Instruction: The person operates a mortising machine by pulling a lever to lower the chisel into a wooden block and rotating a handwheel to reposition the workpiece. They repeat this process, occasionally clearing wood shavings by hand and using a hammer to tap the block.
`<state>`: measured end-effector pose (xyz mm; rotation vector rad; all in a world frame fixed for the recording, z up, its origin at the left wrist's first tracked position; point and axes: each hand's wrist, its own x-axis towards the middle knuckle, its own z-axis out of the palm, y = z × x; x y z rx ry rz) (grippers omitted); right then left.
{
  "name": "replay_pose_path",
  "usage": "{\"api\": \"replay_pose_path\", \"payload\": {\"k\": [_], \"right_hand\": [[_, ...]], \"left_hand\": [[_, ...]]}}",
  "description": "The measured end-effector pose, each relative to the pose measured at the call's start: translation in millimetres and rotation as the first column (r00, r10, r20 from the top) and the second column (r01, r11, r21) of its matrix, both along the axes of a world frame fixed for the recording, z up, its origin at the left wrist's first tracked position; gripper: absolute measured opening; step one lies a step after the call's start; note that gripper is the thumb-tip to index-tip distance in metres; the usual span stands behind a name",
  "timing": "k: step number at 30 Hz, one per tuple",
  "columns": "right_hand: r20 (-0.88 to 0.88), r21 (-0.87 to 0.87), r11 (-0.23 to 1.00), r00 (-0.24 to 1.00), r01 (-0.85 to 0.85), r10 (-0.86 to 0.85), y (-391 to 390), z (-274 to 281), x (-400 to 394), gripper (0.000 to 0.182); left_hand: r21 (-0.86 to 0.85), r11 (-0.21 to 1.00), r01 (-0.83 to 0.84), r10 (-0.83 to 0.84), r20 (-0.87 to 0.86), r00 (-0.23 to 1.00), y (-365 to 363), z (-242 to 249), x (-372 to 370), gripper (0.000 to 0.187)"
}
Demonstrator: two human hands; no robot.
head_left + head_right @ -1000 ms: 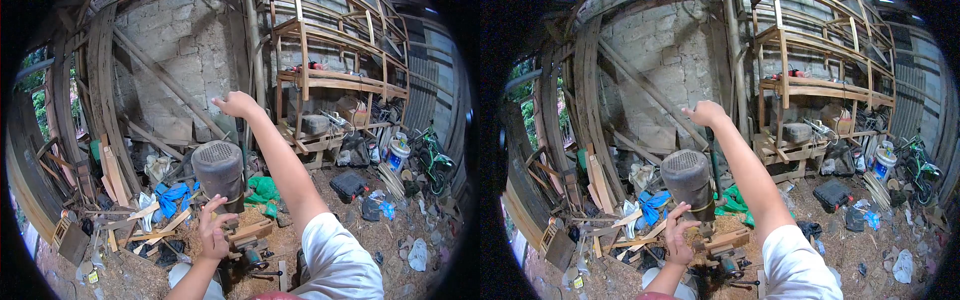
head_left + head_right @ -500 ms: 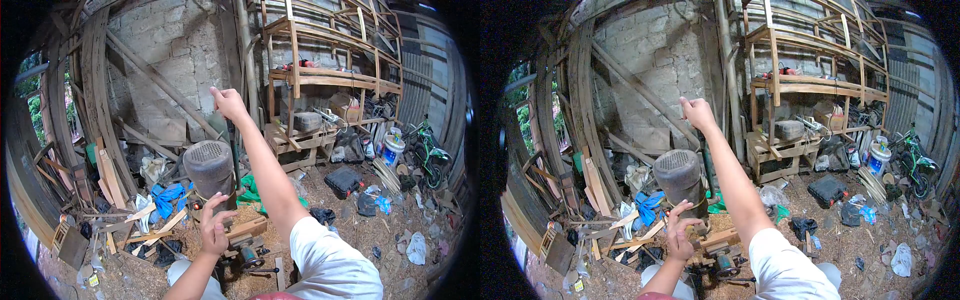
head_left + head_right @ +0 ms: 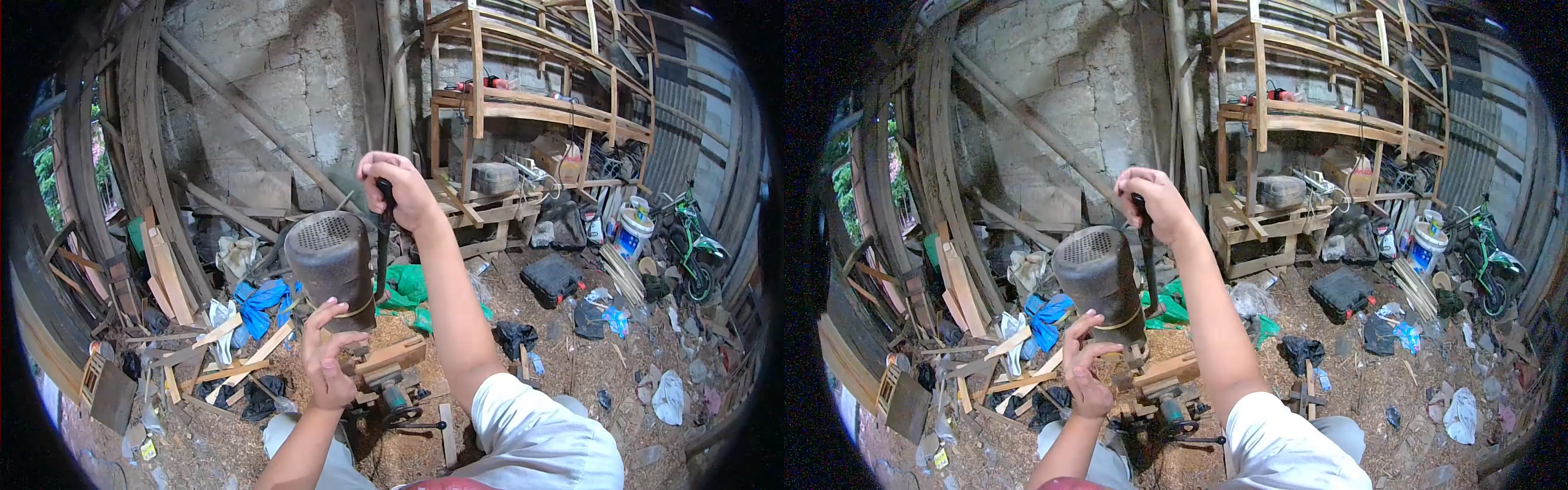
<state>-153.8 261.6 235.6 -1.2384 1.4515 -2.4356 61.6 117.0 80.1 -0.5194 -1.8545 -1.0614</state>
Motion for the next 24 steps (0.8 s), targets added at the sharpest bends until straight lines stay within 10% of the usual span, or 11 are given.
{"api": "replay_pose_path", "payload": {"k": [24], "right_hand": [[-0.124,-0.217,0.95,0.959,0.225,-0.256,-3,-58,46,0.031]], "left_hand": [[-0.07,0.997,0.016,-0.015,0.014,1.0,-13,6,-4,0.094]]}}
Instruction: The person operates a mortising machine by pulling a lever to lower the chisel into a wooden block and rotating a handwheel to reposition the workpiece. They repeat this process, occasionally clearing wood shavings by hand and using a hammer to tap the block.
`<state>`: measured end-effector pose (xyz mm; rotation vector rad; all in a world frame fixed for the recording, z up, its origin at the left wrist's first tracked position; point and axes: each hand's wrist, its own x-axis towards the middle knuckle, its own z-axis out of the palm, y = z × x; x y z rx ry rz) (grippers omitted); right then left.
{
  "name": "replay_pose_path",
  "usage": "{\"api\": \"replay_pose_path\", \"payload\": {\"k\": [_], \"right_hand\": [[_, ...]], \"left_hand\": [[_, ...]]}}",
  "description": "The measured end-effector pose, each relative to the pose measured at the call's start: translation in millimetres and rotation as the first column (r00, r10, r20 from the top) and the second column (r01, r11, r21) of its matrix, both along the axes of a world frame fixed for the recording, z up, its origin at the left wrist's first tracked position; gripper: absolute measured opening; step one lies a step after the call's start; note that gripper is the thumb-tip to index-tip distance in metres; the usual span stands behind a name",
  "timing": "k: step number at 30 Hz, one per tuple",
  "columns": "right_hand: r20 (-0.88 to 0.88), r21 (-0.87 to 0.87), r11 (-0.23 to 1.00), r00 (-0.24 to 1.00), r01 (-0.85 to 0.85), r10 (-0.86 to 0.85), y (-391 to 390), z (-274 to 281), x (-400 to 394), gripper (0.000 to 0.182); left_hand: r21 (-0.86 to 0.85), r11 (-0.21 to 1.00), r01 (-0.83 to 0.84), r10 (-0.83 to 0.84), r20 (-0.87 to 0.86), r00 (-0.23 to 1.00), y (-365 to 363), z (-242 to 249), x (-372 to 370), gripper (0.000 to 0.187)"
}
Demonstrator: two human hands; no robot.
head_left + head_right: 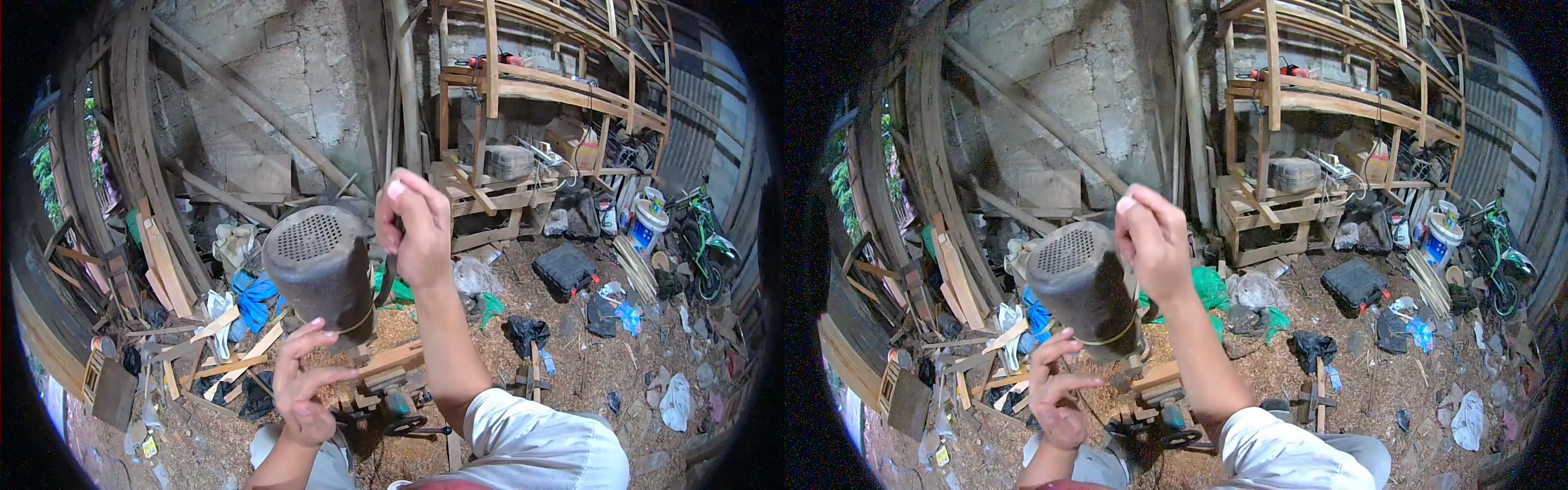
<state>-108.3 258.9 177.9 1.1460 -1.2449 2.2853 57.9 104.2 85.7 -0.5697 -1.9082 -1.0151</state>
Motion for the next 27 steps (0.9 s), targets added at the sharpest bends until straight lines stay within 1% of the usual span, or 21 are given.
{"api": "replay_pose_path", "payload": {"k": [2,4,5,6,8,9,10,12,13,14,16,18,20,21,22,24,26,27], "right_hand": [[0.019,-0.038,0.999,1.0,-0.024,0.025,5,-11,11,0.03],[-0.059,-0.023,0.999,0.998,-0.031,0.03,14,-26,21,0.029],[-0.061,-0.012,0.999,0.997,0.047,-0.047,15,-27,30,0.032],[-0.058,-0.01,0.999,0.997,0.051,-0.051,16,-30,34,0.032],[-0.135,-0.086,0.995,0.99,0.04,-0.051,18,-41,41,0.032],[-0.137,-0.081,0.994,0.987,0.078,-0.089,22,-48,45,0.033],[-0.127,-0.084,0.993,0.988,0.08,-0.09,25,-55,51,0.033],[-0.181,-0.102,0.993,0.98,0.066,-0.083,31,-66,62,0.034],[-0.234,-0.092,0.993,0.968,0.071,-0.091,34,-72,62,0.035],[-0.218,-0.096,0.993,0.972,0.071,-0.091,35,-76,63,0.035],[-0.302,-0.115,0.99,0.947,0.077,-0.108,36,-79,68,0.034],[-0.283,-0.102,0.992,0.954,0.076,-0.102,37,-77,74,0.035],[-0.19,-0.131,0.988,0.976,0.084,-0.108,34,-79,77,0.037],[-0.139,-0.105,0.99,0.984,0.092,-0.107,34,-78,79,0.038],[-0.127,-0.092,0.99,0.985,0.103,-0.115,33,-78,78,0.037],[-0.153,-0.082,0.995,0.986,0.052,-0.064,32,-78,66,0.035],[-0.17,-0.095,0.995,0.985,0.008,-0.024,31,-80,54,0.03],[-0.17,-0.1,0.995,0.985,-0.025,0.008,30,-81,53,0.03]], "left_hand": [[-0.021,1.0,-0.016,0.016,-0.006,1.0,-2,0,0,0.096],[-0.026,1.0,-0.008,0.009,0.017,1.0,-3,-2,1,0.096],[-0.045,0.999,-0.026,0.028,0.029,0.999,-3,0,2,0.098],[-0.043,0.999,-0.022,0.024,0.032,0.999,-3,-1,2,0.098],[-0.04,0.999,-0.007,0.008,0.032,0.999,-4,-5,4,0.099],[-0.06,0.998,-0.009,0.01,0.023,1.0,-5,-7,5,0.1],[-0.063,0.998,-0.007,0.009,0.032,0.999,-4,-8,5,0.1],[-0.049,0.999,-0.001,0.002,0.025,1.0,-4,-9,6,0.1],[-0.063,0.998,-0.004,0.006,0.03,1.0,-4,-8,7,0.101],[-0.068,0.998,-0.004,0.008,0.046,0.999,-4,-8,8,0.101],[-0.066,0.997,0.031,-0.031,0.002,1.0,-4,-8,9,0.101],[-0.083,0.996,0.039,-0.038,0.014,0.999,-4,-7,13,0.101],[-0.082,0.994,0.066,-0.065,0.025,0.998,-4,-8,16,0.101],[-0.085,0.994,0.069,-0.066,0.032,0.997,-4,-9,19,0.102],[-0.08,0.995,0.064,-0.061,0.039,0.997,-5,-10,22,0.102],[-0.091,0.993,0.069,-0.065,0.048,0.997,-7,-10,28,0.103],[-0.085,0.995,0.06,-0.061,-0.013,0.998,-11,-11,28,0.104],[-0.083,0.996,0.04,-0.042,-0.014,0.999,-13,-11,29,0.104]]}}
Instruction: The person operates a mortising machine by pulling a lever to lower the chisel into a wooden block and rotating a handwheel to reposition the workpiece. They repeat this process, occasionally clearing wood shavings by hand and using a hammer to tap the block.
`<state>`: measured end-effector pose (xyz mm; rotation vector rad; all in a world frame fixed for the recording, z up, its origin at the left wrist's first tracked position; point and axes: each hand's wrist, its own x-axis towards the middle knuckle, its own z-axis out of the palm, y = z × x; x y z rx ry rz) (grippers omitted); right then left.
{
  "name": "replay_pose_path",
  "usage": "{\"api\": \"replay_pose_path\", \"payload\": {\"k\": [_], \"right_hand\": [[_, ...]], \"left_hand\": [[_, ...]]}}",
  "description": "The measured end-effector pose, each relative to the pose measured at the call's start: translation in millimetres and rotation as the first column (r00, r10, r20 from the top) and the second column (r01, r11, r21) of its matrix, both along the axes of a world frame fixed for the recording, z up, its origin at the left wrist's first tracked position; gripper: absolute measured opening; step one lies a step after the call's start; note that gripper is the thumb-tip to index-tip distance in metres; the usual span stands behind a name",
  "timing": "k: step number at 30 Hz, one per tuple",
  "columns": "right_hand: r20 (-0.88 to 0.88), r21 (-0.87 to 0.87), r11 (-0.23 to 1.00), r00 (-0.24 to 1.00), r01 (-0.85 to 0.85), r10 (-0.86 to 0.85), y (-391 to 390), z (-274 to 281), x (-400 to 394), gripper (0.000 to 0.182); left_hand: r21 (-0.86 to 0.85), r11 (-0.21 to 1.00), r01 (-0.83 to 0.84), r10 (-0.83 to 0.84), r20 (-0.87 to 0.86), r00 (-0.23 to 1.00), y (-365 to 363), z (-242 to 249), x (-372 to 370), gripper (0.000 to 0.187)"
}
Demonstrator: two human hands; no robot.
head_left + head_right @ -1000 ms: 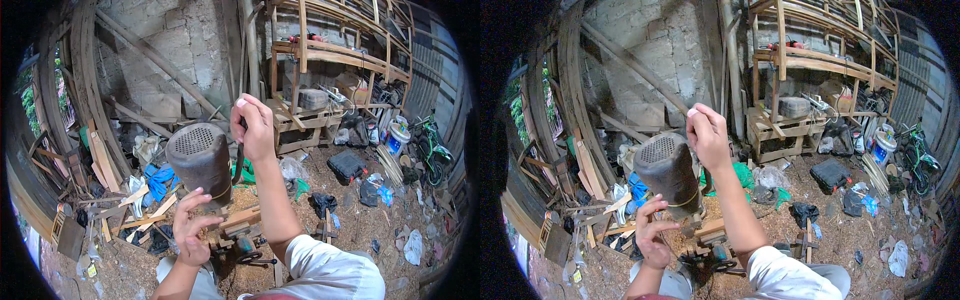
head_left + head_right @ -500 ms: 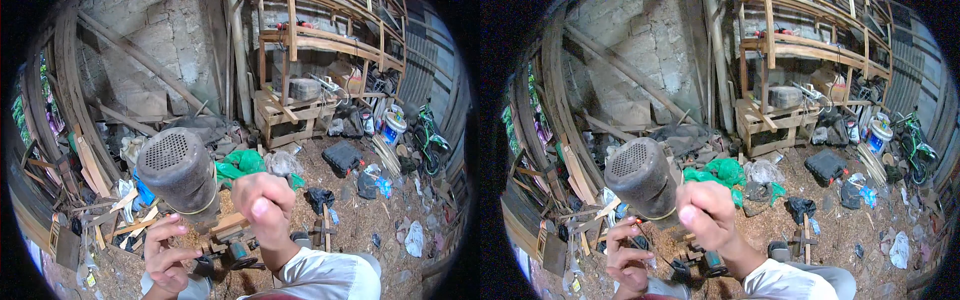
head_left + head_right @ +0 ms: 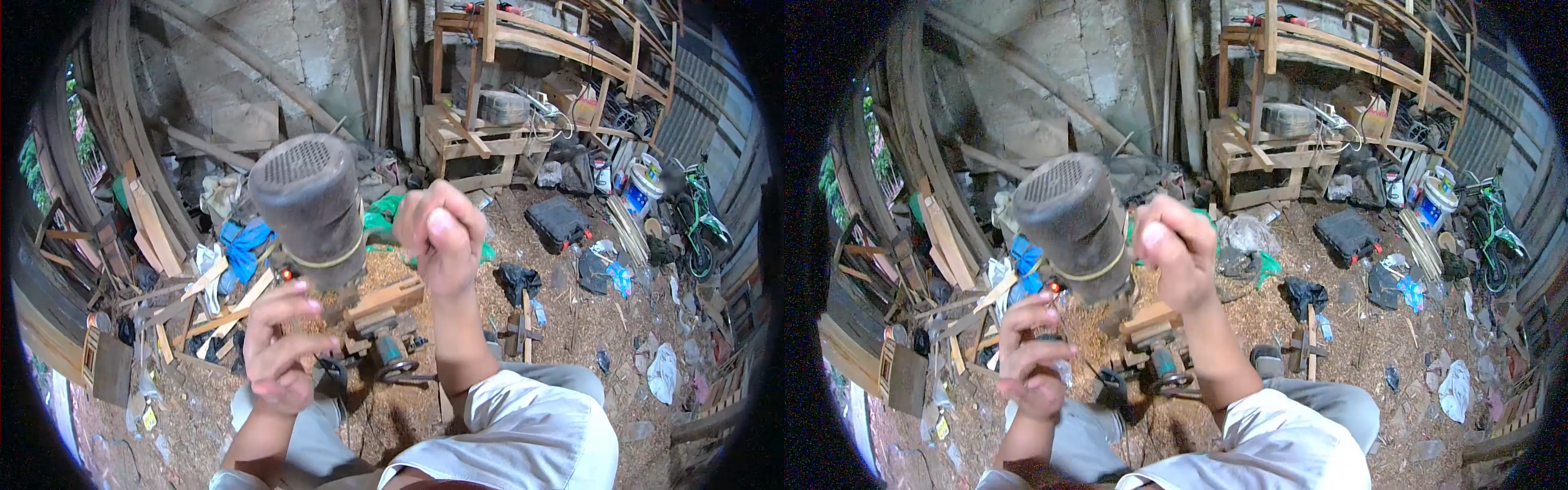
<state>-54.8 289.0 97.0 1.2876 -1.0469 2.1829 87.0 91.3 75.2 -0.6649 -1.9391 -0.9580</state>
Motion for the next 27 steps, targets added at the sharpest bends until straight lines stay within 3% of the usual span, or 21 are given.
{"api": "replay_pose_path", "payload": {"k": [7,9,11,13,15,16,17,23,27], "right_hand": [[0.008,-0.003,0.995,0.995,0.104,-0.104,-5,4,8,0.027],[0.027,0.011,0.992,0.991,0.127,-0.128,-9,-2,5,0.033],[0.051,-0.044,0.963,0.963,0.267,-0.265,-17,-9,2,0.048],[0.021,0.012,0.97,0.969,0.245,-0.245,-19,-26,-7,0.06],[0.07,0.06,0.906,0.904,0.419,-0.422,-40,-46,-10,0.062],[0.064,0.06,0.943,0.942,0.327,-0.33,-42,-61,-11,0.068],[0.043,0.132,0.923,0.928,0.362,-0.37,-44,-67,-11,0.075],[-0.026,0.455,0.831,0.937,0.321,-0.348,-50,-70,-55,0.076],[0.139,0.582,0.79,0.934,0.191,-0.329,-53,-56,-64,0.079]], "left_hand": [[0.081,0.997,-0.013,0.021,-0.089,0.996,-11,-2,5,0.104],[0.103,0.994,-0.018,0.027,-0.085,0.996,-10,-2,11,0.104],[0.111,0.994,-0.005,0.013,-0.078,0.997,-12,-1,15,0.104],[0.128,0.992,0.02,-0.01,-0.075,0.997,-14,-1,19,0.106],[0.151,0.989,0.013,0.0,-0.09,0.996,-20,-4,19,0.108],[0.218,0.976,0.013,0.004,-0.08,0.997,-18,-4,21,0.105],[0.218,0.976,0.022,-0.006,-0.073,0.997,-21,-4,23,0.107],[0.265,0.963,0.043,-0.027,-0.065,0.998,-24,-9,23,0.109],[0.255,0.967,0.024,-0.015,-0.037,0.999,-23,-7,26,0.108]]}}
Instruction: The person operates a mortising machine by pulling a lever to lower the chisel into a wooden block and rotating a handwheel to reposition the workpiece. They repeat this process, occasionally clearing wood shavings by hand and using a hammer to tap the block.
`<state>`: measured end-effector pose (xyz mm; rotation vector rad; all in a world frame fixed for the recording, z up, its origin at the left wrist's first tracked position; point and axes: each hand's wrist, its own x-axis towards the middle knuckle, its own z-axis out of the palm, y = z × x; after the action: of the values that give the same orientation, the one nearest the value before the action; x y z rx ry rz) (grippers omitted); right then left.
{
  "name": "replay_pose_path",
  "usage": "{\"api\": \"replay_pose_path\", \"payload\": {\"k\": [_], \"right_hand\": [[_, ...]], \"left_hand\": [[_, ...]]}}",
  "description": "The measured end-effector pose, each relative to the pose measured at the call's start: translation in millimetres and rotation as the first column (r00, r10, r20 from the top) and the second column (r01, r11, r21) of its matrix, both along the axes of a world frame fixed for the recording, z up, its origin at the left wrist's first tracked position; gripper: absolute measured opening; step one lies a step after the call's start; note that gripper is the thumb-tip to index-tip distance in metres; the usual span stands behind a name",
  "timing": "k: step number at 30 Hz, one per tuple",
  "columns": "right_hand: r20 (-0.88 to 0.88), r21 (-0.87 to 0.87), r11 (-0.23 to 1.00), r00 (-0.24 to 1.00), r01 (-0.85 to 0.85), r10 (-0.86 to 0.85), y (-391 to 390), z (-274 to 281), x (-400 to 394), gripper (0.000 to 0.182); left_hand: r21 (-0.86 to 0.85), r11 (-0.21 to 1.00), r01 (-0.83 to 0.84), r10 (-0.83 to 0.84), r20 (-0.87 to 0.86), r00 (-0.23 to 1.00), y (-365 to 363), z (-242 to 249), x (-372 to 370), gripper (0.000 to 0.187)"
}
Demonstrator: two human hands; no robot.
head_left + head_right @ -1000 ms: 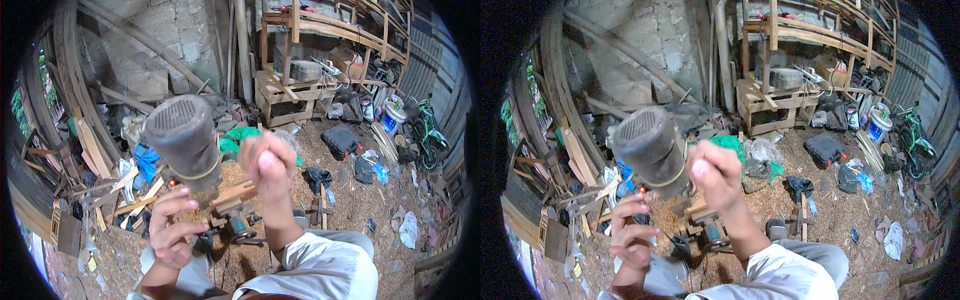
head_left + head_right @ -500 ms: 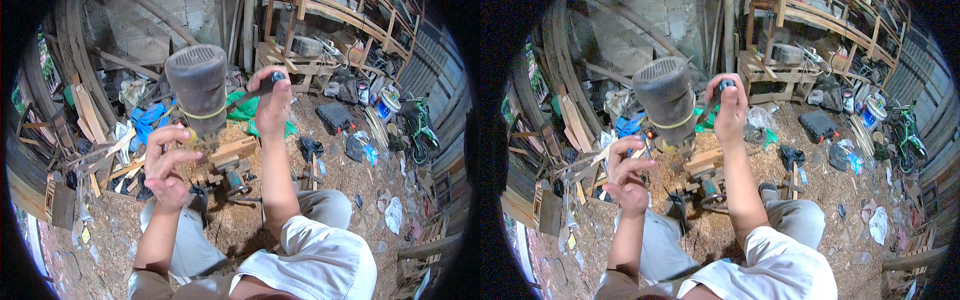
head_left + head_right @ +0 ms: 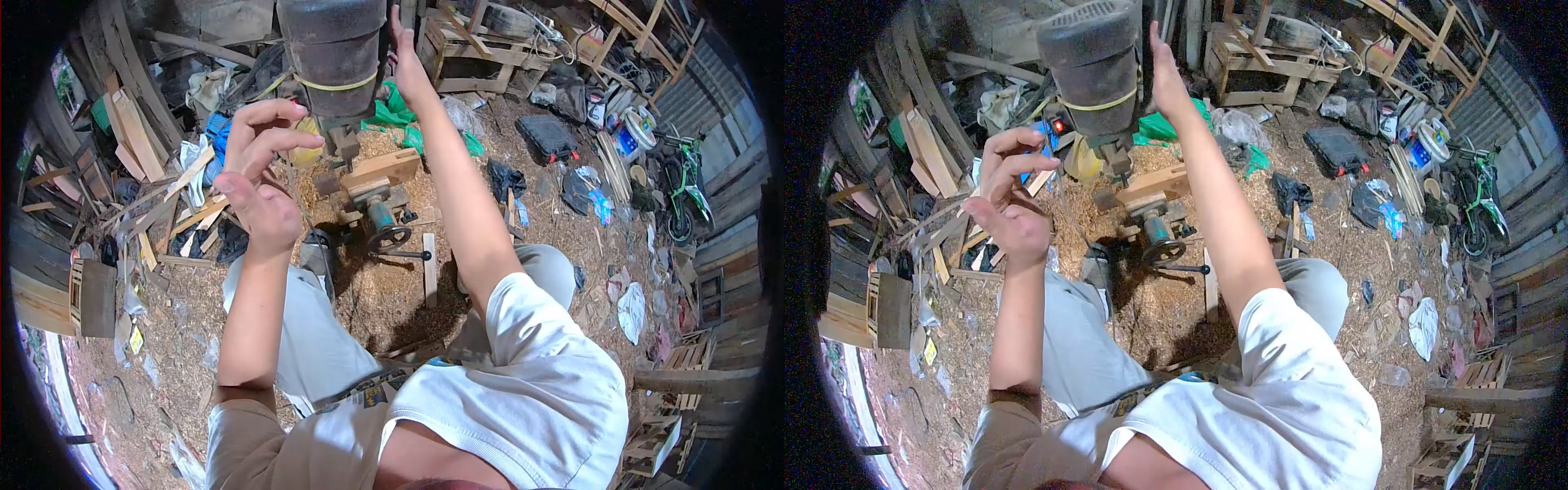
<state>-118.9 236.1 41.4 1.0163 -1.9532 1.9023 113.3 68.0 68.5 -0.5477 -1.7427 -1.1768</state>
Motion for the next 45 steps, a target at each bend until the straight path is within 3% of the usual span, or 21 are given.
{"api": "replay_pose_path", "payload": {"k": [2,4,7,9,12,16,18,19,22,23,25,26,28,29,32,33,34,36,40,42,45], "right_hand": [[0.269,0.064,0.998,0.963,0.007,-0.024,-5,11,4,0.079],[0.114,0.047,0.999,0.993,-0.01,0.005,-9,-13,-46,0.079],[0.17,0.138,0.99,0.985,0.014,-0.038,-10,-22,-66,0.079],[0.38,0.021,0.998,0.924,-0.054,0.042,-9,-22,-55,0.081],[0.353,-0.039,0.999,0.936,0.016,-0.001,-1,-55,-57,0.081],[0.31,-0.281,0.866,0.893,0.414,-0.326,26,-152,3,0.067],[0.212,-0.104,0.701,0.704,0.706,-0.678,48,-226,39,0.051],[0.398,-0.234,0.587,0.627,0.775,-0.67,47,-262,55,0.045],[0.41,0.041,0.453,0.398,0.891,-0.821,71,-346,110,0.04],[0.41,0.047,0.452,0.396,0.891,-0.822,77,-367,123,0.04],[-0.016,0.48,0.26,0.305,0.838,-0.952,88,-401,145,0.04],[-0.018,0.481,0.26,0.306,0.837,-0.952,89,-410,154,0.04],[-0.144,0.845,0.123,0.443,0.52,-0.885,88,-420,164,0.042],[-0.03,0.911,0.204,0.55,0.359,-0.835,92,-422,165,0.051],[-0.074,0.97,0.111,0.7,0.216,-0.71,99,-438,165,0.056],[0.026,0.996,0.082,0.731,0.041,-0.682,103,-439,161,0.064],[0.025,0.996,0.082,0.732,0.042,-0.681,107,-444,154,0.064],[0.284,0.959,0.211,0.685,-0.191,-0.671,111,-460,140,0.068],[0.277,0.958,0.249,0.659,-0.139,-0.699,111,-448,144,0.068],[0.4,0.916,0.316,0.594,-0.246,-0.698,112,-439,143,0.065],[0.33,0.944,0.262,0.645,-0.202,-0.689,107,-413,149,0.062]], "left_hand": [[0.011,1.0,0.014,-0.014,0.007,1.0,-3,-1,0,0.108],[0.016,1.0,0.006,-0.006,0.008,1.0,-5,0,2,0.108],[0.019,1.0,0.003,-0.003,0.007,1.0,-7,1,4,0.107],[0.019,1.0,0.009,-0.009,0.006,1.0,-9,0,5,0.107],[0.016,1.0,0.012,-0.013,0.013,1.0,-12,0,8,0.107],[0.024,1.0,-0.005,0.006,-0.023,1.0,-18,2,11,0.108],[0.039,0.999,-0.015,0.017,-0.05,0.999,-20,2,13,0.109],[0.032,0.999,-0.012,0.013,-0.047,0.999,-22,2,15,0.11],[0.028,1.0,-0.006,0.007,-0.053,0.999,-25,2,18,0.11],[0.031,1.0,-0.001,0.003,-0.059,0.998,-25,2,19,0.11],[0.023,1.0,-0.007,0.008,-0.049,0.999,-26,2,21,0.11],[0.011,1.0,-0.016,0.017,-0.049,0.999,-27,3,21,0.11],[0.01,1.0,-0.017,0.017,-0.046,0.999,-28,3,23,0.109],[0.007,1.0,-0.015,0.015,-0.042,0.999,-29,3,24,0.109],[0.022,1.0,0.01,-0.009,-0.021,1.0,-30,1,24,0.108],[0.023,0.999,0.022,-0.022,-0.016,1.0,-31,1,24,0.107],[0.023,1.0,0.02,-0.02,-0.016,1.0,-31,0,23,0.107],[0.015,1.0,0.021,-0.021,-0.009,1.0,-32,-1,22,0.107],[0.008,1.0,0.024,-0.024,-0.009,1.0,-29,1,22,0.106],[0.022,0.999,0.031,-0.031,-0.003,1.0,-28,-1,21,0.104],[0.006,0.999,0.037,-0.037,-0.014,0.999,-28,-2,19,0.103]]}}
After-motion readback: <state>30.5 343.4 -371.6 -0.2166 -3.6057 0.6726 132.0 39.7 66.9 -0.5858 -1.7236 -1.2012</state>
